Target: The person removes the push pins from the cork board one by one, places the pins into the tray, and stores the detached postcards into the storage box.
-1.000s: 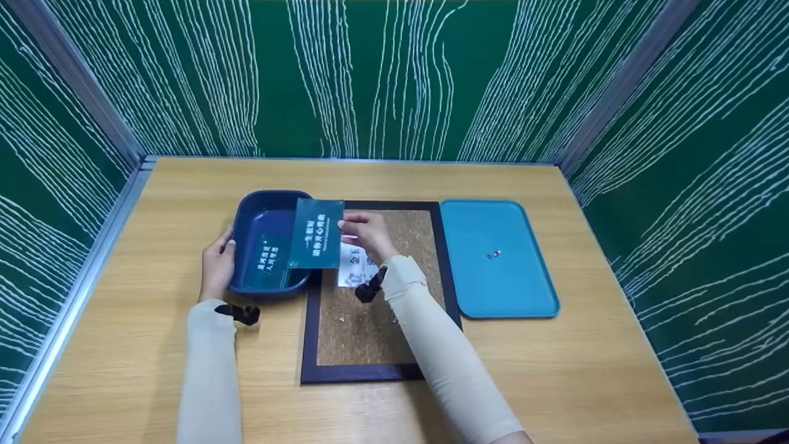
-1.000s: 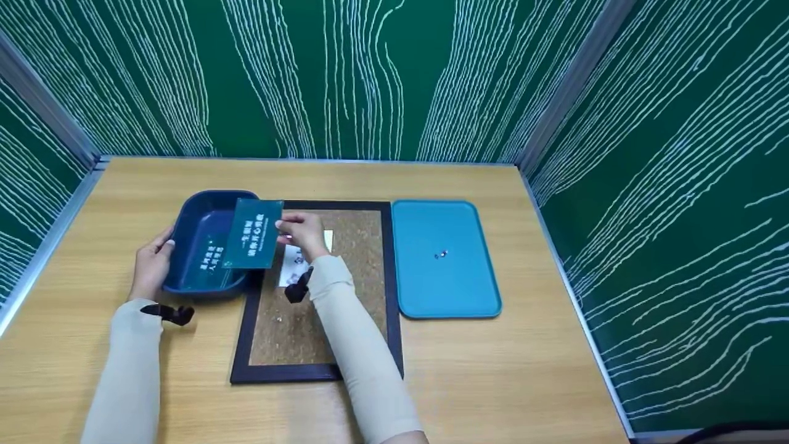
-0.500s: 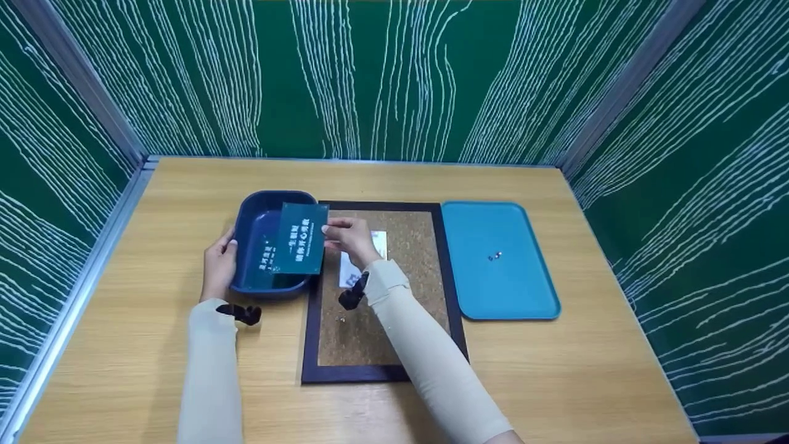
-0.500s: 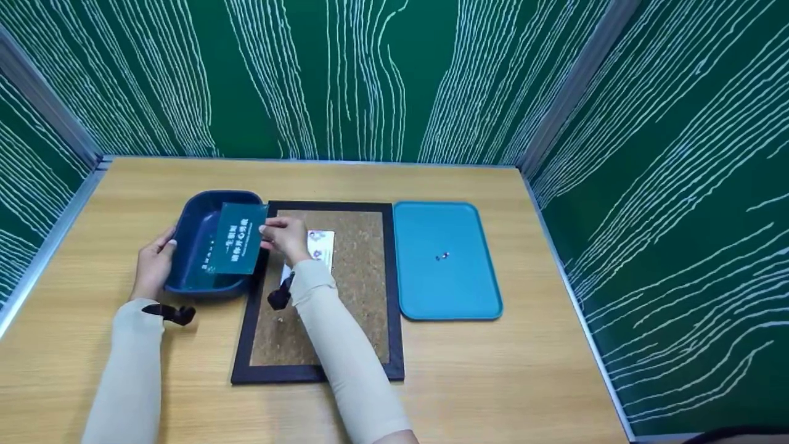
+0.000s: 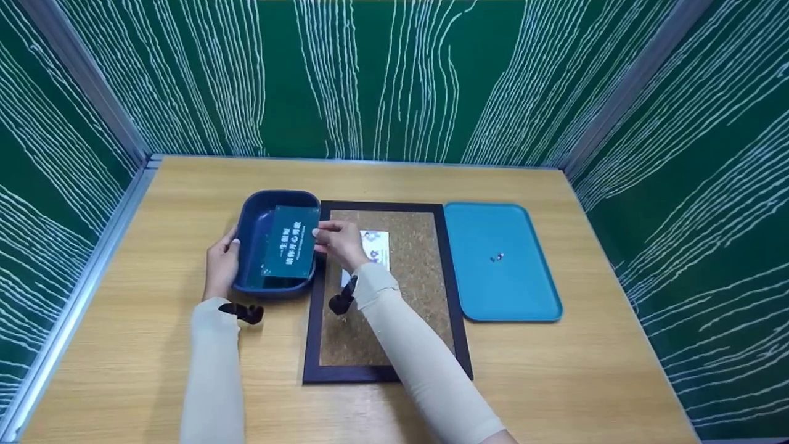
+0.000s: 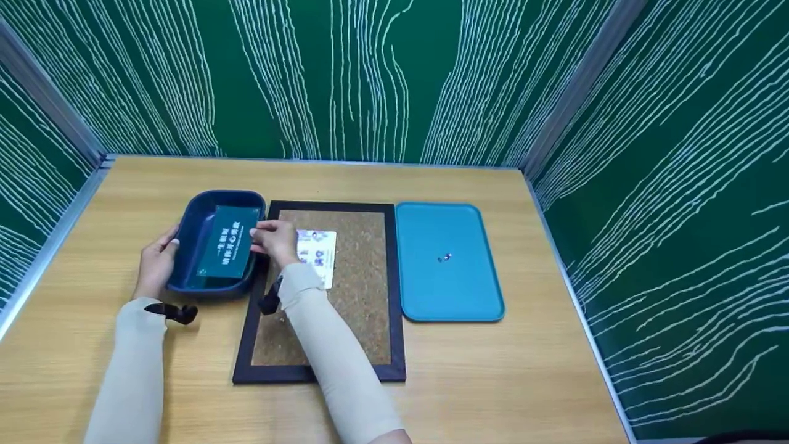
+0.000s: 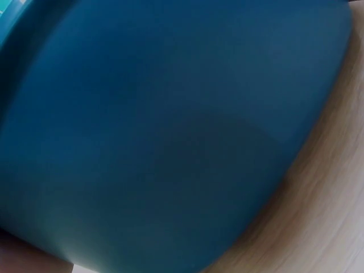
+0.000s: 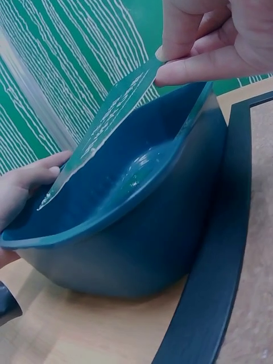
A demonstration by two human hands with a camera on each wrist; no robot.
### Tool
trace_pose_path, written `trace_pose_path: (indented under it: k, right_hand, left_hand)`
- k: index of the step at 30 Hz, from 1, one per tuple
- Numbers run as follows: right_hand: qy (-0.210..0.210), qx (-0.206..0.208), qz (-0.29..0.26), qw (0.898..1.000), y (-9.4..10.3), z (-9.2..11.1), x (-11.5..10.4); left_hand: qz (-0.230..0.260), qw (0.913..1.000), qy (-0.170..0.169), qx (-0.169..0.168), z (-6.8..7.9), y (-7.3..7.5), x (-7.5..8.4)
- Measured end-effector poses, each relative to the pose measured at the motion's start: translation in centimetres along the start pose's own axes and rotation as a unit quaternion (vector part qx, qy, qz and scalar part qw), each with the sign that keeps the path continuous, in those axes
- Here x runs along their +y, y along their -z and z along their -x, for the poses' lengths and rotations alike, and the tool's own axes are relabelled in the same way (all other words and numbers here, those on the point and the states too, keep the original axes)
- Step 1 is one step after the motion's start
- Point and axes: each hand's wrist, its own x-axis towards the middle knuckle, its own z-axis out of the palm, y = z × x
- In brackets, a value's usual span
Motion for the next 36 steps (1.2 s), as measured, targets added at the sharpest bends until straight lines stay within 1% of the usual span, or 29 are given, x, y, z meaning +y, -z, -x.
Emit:
trace_pose_path:
  k: [6, 13, 17, 21, 24, 27, 32, 36]
  right_hand:
    - [-0.008, -0.002, 0.004, 1.000, -0.9, 0.0, 0.5]
    - [0.008, 0.010, 0.020, 1.000, -2.0, -0.2, 0.9]
    - [0.004, 0.014, 0.037, 0.999, -2.3, -0.3, 1.0]
    - [0.000, 0.018, 0.050, 0.999, -2.4, -0.2, 1.0]
    - [0.001, 0.021, 0.057, 0.998, -2.6, -0.1, 1.0]
    - [0.008, 0.022, 0.069, 0.997, -2.7, 0.0, 1.1]
    - [0.036, 0.020, 0.108, 0.993, -3.1, 0.0, 1.4]
    - [0.052, 0.014, 0.119, 0.991, -3.4, 0.1, 1.5]
  left_hand:
    - [0.002, 1.0000, 0.000, -0.002, 0.0, -0.1, -0.1]
    - [0.016, 0.9997, -0.018, 0.012, 0.1, -0.3, -0.2]
    - [0.018, 0.9997, -0.012, 0.008, 0.1, -0.3, -0.2]
    - [0.017, 0.9999, 0.001, -0.002, 0.1, -0.3, 0.0]
    - [0.016, 0.9999, 0.008, 0.000, 0.0, -0.3, 0.0]
    - [0.014, 0.9998, 0.010, 0.002, 0.1, -0.2, 0.1]
    - [0.011, 0.9998, 0.014, -0.003, 0.0, -0.1, 0.0]
    - [0.014, 0.9999, 0.009, 0.000, 0.0, -0.1, -0.1]
